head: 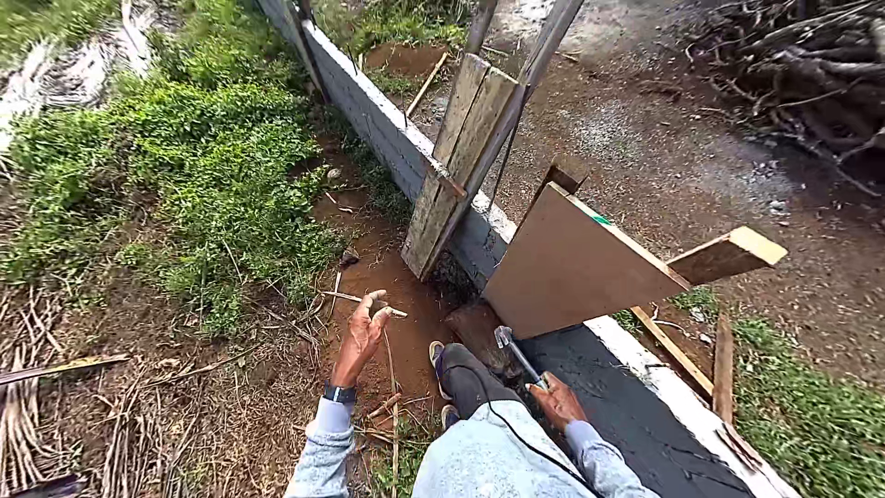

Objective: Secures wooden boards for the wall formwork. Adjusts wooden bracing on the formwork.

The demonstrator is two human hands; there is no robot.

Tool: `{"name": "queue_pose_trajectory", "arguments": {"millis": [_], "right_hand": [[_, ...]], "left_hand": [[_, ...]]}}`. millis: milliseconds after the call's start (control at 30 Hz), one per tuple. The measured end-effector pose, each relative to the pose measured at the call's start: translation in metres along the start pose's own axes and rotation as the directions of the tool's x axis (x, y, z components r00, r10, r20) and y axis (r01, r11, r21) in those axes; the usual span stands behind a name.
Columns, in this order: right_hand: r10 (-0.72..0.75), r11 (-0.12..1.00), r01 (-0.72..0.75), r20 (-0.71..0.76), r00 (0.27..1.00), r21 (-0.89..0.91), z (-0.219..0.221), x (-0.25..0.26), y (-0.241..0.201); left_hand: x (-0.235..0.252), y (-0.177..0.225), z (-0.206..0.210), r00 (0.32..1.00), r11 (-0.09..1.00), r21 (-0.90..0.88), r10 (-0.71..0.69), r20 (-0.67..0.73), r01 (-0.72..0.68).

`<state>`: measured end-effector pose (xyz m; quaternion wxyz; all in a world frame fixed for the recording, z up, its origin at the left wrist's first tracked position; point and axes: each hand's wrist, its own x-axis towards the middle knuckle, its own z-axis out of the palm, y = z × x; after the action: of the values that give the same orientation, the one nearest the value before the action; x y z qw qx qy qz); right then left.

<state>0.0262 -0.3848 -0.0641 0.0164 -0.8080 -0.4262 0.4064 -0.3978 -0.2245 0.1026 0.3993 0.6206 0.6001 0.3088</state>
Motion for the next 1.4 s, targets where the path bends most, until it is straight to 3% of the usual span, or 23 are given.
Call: {"name": "queue_pose_trajectory", "arguments": {"millis": [200,400,500,600,900,1033,1267,1400], "right_hand": [[0.074,0.996,-0.076,0.05,0.996,0.043,0.031,0.064,-0.054],[0.225,0.959,-0.237,0.092,0.97,0.152,0.055,0.123,-0.107],[0.299,0.923,-0.316,0.107,0.948,0.221,0.052,0.119,-0.141],[0.355,0.883,-0.381,0.14,0.924,0.275,0.047,0.114,-0.174],[0.441,0.787,-0.47,0.167,0.882,0.4,0.05,0.096,-0.241],[0.501,0.742,-0.494,0.114,0.858,0.453,0.078,0.083,-0.263],[0.614,0.663,-0.563,0.071,0.786,0.493,0.145,0.059,-0.32],[0.661,0.604,-0.577,0.059,0.748,0.55,0.177,0.045,-0.377]], "left_hand": [[0.208,0.09,-0.023,0.96,0.959,0.094,0.258,0.107,-0.269],[0.429,0.18,0.013,0.812,0.829,0.115,0.493,0.313,-0.548],[0.537,0.188,0.05,0.814,0.837,0.085,0.495,0.304,-0.54],[0.604,0.196,0.069,0.854,0.882,0.048,0.439,0.28,-0.469],[0.755,0.23,0.105,0.924,0.929,0.064,0.352,0.149,-0.365],[0.79,0.239,0.138,0.921,0.928,0.036,0.364,0.14,-0.372],[0.847,0.218,0.176,0.874,0.943,-0.115,0.332,0.356,-0.311],[0.802,0.213,0.13,0.788,0.903,0.101,0.306,0.534,-0.418]]}}
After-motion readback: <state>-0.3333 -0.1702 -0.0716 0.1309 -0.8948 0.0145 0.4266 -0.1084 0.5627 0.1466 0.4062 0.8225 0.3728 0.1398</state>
